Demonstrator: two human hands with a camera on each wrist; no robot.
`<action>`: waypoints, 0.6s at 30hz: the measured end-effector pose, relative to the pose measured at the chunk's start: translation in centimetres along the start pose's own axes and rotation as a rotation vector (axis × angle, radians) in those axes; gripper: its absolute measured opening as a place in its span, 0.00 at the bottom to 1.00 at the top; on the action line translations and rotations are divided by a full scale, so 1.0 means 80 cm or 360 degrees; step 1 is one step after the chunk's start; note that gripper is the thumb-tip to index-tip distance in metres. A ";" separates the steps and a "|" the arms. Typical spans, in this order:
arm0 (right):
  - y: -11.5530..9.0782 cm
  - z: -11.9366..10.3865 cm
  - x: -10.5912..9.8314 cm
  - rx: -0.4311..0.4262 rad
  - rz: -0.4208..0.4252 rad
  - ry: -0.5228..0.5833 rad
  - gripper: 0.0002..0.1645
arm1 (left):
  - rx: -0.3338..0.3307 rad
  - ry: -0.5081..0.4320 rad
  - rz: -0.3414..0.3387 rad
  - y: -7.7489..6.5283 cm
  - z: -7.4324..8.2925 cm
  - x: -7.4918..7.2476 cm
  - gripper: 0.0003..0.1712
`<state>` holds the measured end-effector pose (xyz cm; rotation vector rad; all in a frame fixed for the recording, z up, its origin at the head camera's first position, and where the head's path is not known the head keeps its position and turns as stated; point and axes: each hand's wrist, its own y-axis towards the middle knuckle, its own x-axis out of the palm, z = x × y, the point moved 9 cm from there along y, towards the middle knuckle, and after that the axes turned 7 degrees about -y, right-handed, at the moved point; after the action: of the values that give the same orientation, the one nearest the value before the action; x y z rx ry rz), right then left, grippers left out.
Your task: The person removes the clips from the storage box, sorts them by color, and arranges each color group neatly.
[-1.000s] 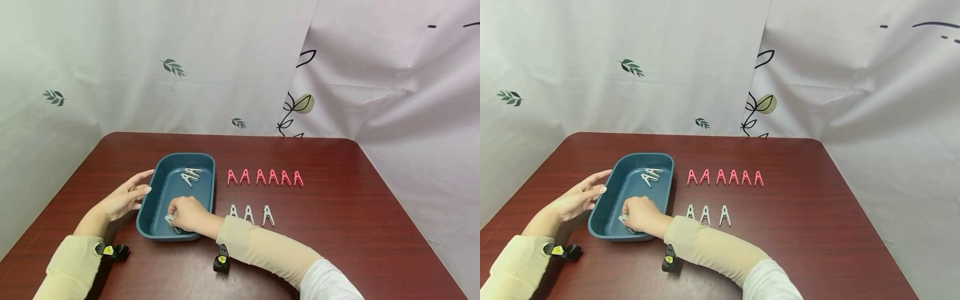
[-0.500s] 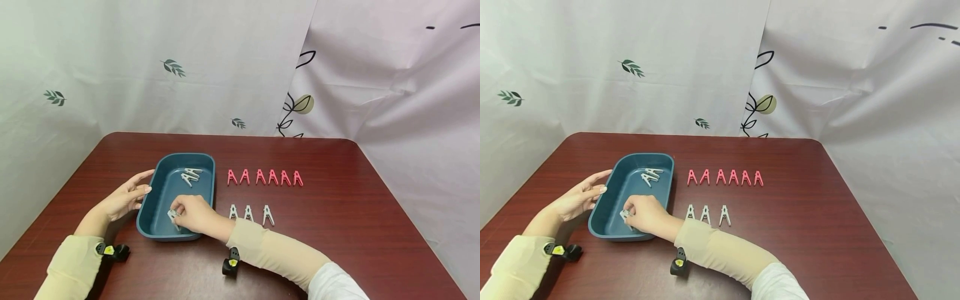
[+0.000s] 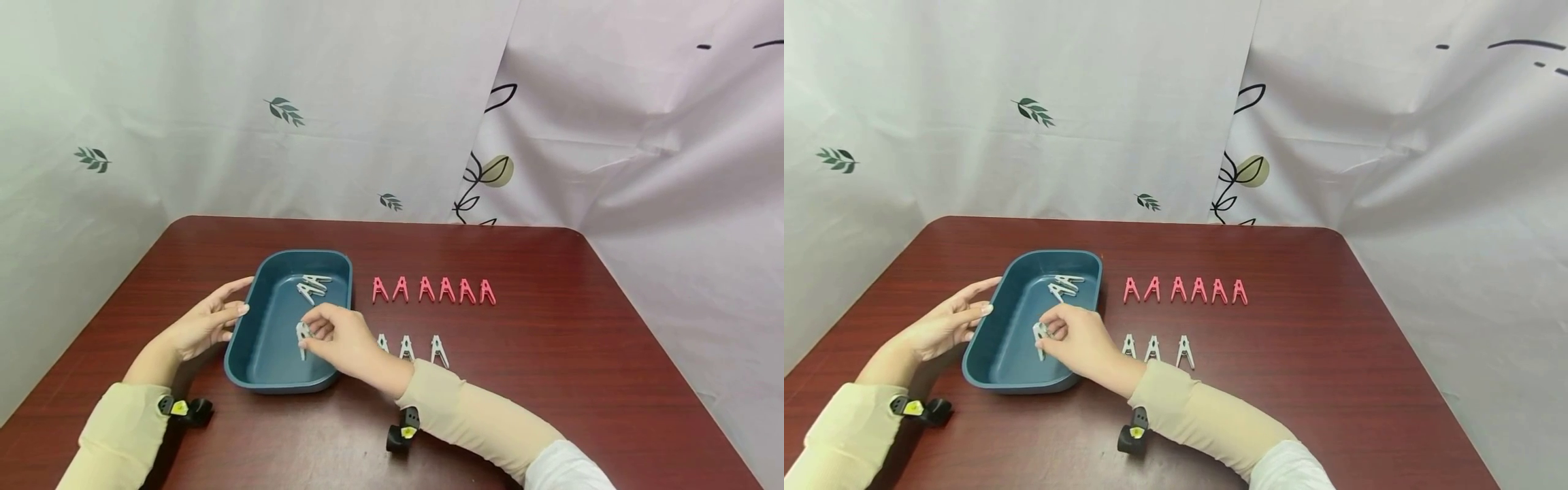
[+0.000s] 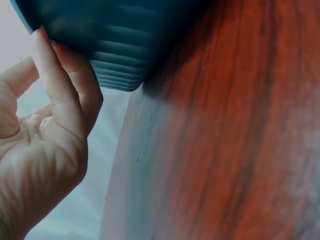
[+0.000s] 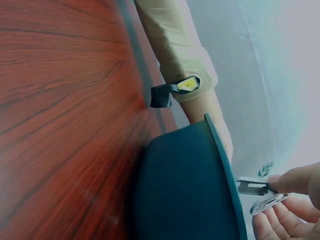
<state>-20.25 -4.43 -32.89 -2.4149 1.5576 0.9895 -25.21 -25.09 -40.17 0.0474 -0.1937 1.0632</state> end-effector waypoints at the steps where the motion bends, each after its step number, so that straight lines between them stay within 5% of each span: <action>1: -0.002 0.002 -0.004 0.0006 0.0011 0.0017 0.13 | -0.0001 0.0001 -0.0003 0.000 0.000 0.000 0.31; 18: -0.038 0.047 -0.053 0.0190 0.0124 0.0306 0.14 | -0.0011 0.0041 0.0028 -0.001 0.000 -0.002 0.30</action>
<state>-20.53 1.86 -34.23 -2.4446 1.7299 0.6702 -25.20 -25.26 -40.22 0.0260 -0.1745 1.0804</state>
